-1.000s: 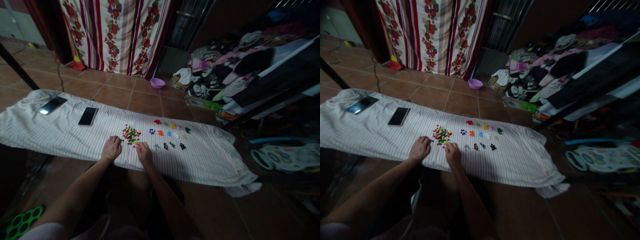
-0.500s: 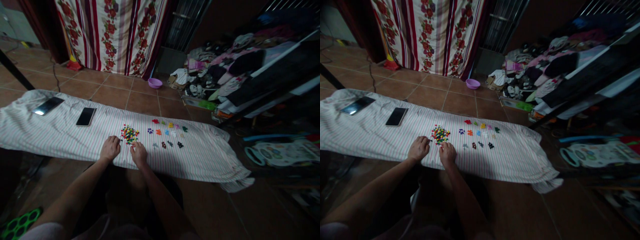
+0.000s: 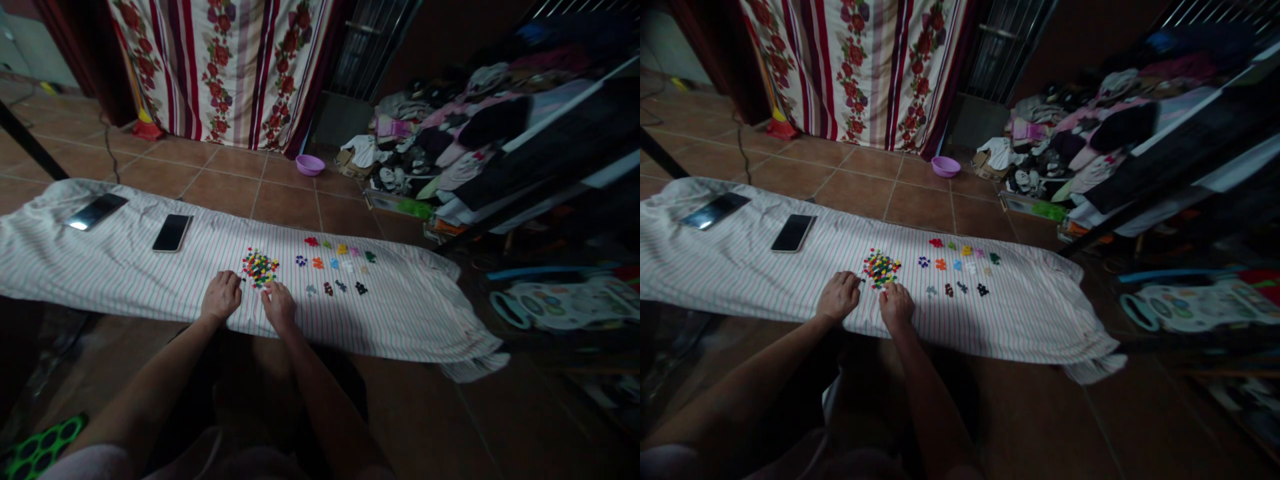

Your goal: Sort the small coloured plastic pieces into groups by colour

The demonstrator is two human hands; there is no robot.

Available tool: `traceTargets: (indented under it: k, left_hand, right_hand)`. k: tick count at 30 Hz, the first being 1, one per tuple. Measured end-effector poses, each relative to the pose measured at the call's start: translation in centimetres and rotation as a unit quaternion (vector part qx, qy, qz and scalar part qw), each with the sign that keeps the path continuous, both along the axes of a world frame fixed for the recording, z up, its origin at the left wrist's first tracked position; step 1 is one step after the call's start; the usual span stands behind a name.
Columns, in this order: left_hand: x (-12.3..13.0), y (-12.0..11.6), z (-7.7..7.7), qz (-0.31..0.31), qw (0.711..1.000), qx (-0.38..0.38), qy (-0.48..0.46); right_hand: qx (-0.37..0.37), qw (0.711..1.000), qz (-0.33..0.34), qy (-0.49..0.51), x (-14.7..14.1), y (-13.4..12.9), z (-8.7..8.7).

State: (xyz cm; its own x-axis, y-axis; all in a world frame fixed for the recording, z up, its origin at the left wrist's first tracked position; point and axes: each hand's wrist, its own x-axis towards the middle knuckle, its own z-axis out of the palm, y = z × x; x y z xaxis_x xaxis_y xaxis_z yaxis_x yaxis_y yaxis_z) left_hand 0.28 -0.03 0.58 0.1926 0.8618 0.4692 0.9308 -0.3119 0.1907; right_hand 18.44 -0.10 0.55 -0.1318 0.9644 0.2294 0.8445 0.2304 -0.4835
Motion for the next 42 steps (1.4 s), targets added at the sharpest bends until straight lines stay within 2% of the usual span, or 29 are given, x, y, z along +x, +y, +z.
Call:
traceTargets:
  k: [8, 16, 22, 29, 39, 42]
  left_hand:
    - [0.0, 0.0, 0.0, -0.001, 1.000, 0.003, 0.009]
    - [0.0, 0.1, 0.0, 0.001, 1.000, 0.000, 0.001]
    - [0.0, 0.0, 0.0, -0.005, 1.000, 0.002, 0.000]
    - [0.0, 0.0, 0.1, -0.001, 1.000, 0.005, 0.007]
    - [0.1, 0.0, 0.0, -0.001, 1.000, 0.007, -0.003]
    - [0.1, 0.0, -0.1, -0.002, 1.000, 0.010, 0.003]
  right_hand:
    - [-0.021, 0.999, -0.013, 0.029, 0.1, 0.0, 0.4]
    - [-0.032, 0.996, -0.037, 0.080, 0.6, 0.3, -0.5]
    - [-0.060, 0.980, -0.061, 0.181, 1.0, 1.1, -1.2]
    - [-0.073, 0.947, -0.061, 0.306, 2.2, 1.2, -1.6]
    - [-0.101, 0.942, -0.074, 0.310, 4.5, 0.0, -1.4]
    - [-0.089, 0.948, -0.072, 0.299, 5.3, -0.3, -1.3]
